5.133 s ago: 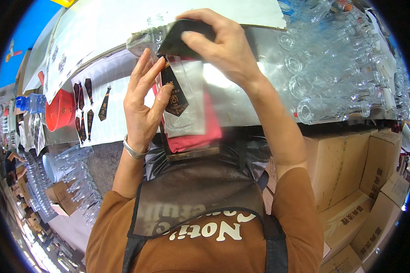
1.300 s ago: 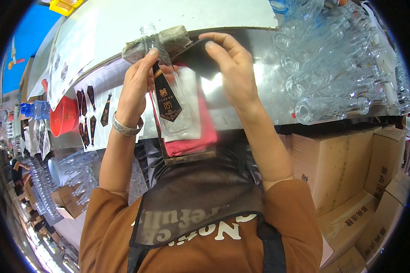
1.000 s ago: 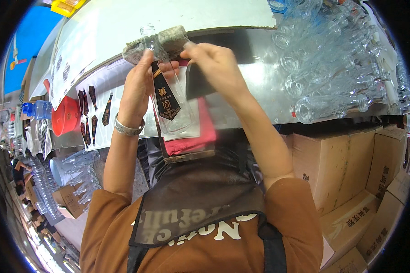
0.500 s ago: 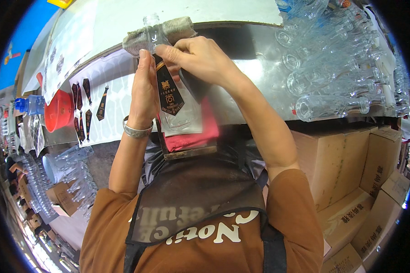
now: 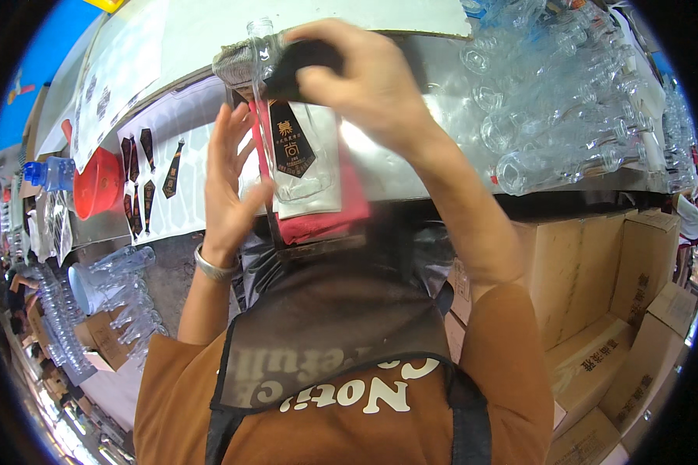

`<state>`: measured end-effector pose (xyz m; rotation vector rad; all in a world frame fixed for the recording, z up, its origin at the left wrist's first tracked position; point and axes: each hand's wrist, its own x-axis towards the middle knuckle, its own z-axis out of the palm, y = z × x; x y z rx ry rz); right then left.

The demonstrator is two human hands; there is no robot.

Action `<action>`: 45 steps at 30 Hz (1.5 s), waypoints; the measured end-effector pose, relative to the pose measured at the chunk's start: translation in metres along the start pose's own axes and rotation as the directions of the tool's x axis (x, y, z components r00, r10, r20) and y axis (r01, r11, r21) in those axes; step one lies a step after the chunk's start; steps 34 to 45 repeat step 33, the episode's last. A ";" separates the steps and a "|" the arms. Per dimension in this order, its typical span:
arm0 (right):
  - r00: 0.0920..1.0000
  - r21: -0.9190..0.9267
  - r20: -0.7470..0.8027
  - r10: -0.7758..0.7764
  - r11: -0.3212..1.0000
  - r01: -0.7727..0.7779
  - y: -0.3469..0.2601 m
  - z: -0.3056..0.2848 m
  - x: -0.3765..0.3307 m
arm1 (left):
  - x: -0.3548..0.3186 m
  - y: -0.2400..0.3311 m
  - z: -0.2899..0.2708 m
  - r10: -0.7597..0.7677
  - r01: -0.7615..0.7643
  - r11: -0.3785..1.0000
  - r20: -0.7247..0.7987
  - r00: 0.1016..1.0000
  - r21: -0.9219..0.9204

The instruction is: The person arranges clear plastic bottles on a table, then applies labels to them one by one using a handheld labeler. The person handles the bottles and labels throughout the clip.

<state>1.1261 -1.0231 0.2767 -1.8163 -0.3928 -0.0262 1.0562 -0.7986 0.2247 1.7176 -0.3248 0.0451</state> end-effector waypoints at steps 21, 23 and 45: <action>0.917 0.033 0.321 -0.238 0.970 0.240 -0.020 0.006 -0.095 | -0.026 -0.006 0.021 0.197 -0.185 0.917 0.004 0.980 0.354; 0.969 0.181 0.216 0.117 0.971 -0.158 -0.023 -0.005 -0.095 | -0.029 -0.006 0.022 0.127 -0.117 0.976 -0.044 0.991 0.185; 0.989 0.053 0.102 0.103 0.993 -0.109 0.009 0.030 -0.077 | -0.031 -0.011 0.020 0.182 -0.179 0.917 0.025 0.983 0.356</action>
